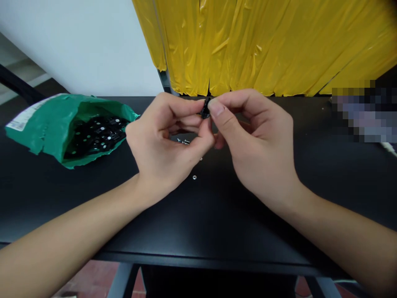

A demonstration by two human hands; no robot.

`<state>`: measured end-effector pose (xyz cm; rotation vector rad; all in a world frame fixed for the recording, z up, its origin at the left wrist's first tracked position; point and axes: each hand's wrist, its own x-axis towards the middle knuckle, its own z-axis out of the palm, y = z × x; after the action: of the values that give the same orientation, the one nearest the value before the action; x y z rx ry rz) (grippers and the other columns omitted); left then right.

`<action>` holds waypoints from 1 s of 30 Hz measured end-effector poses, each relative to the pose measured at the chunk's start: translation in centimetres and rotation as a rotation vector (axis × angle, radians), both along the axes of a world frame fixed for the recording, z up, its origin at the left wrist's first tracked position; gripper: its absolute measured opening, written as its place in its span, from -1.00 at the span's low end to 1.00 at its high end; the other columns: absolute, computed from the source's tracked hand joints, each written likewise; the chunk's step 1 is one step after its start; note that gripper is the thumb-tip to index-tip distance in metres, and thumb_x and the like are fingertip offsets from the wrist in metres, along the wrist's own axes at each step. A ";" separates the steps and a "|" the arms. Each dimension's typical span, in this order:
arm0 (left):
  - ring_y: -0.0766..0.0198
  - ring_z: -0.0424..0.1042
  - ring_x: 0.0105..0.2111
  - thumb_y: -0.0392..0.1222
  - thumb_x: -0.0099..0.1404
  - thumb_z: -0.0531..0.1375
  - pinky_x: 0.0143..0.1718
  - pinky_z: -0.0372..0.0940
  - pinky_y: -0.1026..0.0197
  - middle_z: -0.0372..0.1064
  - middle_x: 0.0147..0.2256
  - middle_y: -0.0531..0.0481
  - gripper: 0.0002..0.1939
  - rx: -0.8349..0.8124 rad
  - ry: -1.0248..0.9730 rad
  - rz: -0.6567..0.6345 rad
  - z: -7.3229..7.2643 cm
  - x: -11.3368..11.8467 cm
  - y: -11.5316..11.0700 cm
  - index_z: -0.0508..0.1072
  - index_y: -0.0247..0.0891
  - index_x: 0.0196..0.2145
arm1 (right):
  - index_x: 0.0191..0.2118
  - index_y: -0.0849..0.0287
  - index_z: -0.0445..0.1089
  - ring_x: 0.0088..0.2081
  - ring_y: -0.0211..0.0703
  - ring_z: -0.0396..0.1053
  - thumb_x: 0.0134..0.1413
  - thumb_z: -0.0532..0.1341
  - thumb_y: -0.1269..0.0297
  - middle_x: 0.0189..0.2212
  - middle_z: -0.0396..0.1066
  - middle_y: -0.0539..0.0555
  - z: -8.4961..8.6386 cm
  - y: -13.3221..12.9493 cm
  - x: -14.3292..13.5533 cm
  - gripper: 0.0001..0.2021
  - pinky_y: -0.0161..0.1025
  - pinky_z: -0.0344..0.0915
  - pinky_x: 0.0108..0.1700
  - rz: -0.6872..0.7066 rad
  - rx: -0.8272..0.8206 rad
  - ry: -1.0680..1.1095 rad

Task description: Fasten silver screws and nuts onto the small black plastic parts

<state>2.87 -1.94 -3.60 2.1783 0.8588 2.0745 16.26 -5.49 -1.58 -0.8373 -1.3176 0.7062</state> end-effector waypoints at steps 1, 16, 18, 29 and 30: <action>0.38 0.60 -0.50 -0.42 0.07 0.48 -0.49 0.52 0.43 0.59 -0.44 0.16 -0.69 -0.007 0.000 -0.006 0.0 0.0 0.0 0.58 -0.21 -0.24 | -0.30 0.09 0.50 -0.40 -0.25 0.48 0.29 0.35 0.39 -0.39 0.52 -0.07 0.0 0.2 0.1 -0.89 -0.27 0.40 -0.41 0.022 -0.033 0.023; 0.34 0.61 -0.48 -0.40 0.08 0.46 -0.45 0.53 0.39 0.58 -0.43 0.13 -0.71 -0.001 0.031 0.036 0.0 -0.3 0.0 0.57 -0.21 -0.24 | -0.31 0.09 0.58 -0.40 -0.24 0.51 0.25 0.40 0.36 -0.38 0.60 -0.04 -0.3 -0.2 0.2 -0.92 -0.27 0.44 -0.39 -0.157 0.072 -0.100; 0.33 0.61 -0.46 -0.39 0.10 0.45 -0.44 0.53 0.38 0.59 -0.41 0.12 -0.73 -0.004 0.049 0.050 0.0 -0.4 0.0 0.57 -0.21 -0.24 | -0.33 0.09 0.60 -0.45 -0.25 0.49 0.22 0.42 0.36 -0.40 0.60 -0.05 0.0 -0.2 0.2 -0.92 -0.28 0.42 -0.42 -0.134 0.004 -0.067; 0.30 0.64 -0.45 -0.35 0.13 0.46 -0.42 0.54 0.34 0.60 -0.41 0.18 -0.71 0.075 0.139 0.047 -0.3 -1.0 0.4 0.57 -0.11 -0.21 | -0.35 0.07 0.51 -0.52 -0.29 0.41 0.31 0.34 0.36 -0.44 0.54 -0.07 -0.5 -0.1 0.6 -0.85 -0.32 0.34 -0.50 -0.213 0.126 -0.223; 0.30 0.63 -0.45 -0.35 0.12 0.47 -0.43 0.54 0.33 0.60 -0.41 0.19 -0.69 0.074 0.139 0.041 -0.4 -0.9 0.4 0.57 -0.11 -0.20 | -0.33 0.06 0.49 -0.50 -0.27 0.43 0.33 0.32 0.35 -0.42 0.53 -0.06 -0.6 -0.2 0.6 -0.85 -0.30 0.36 -0.48 -0.241 0.160 -0.262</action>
<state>1.94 -1.58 -3.95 2.3875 0.8569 2.0236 16.91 -5.66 -2.17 -0.9611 -1.4539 0.3034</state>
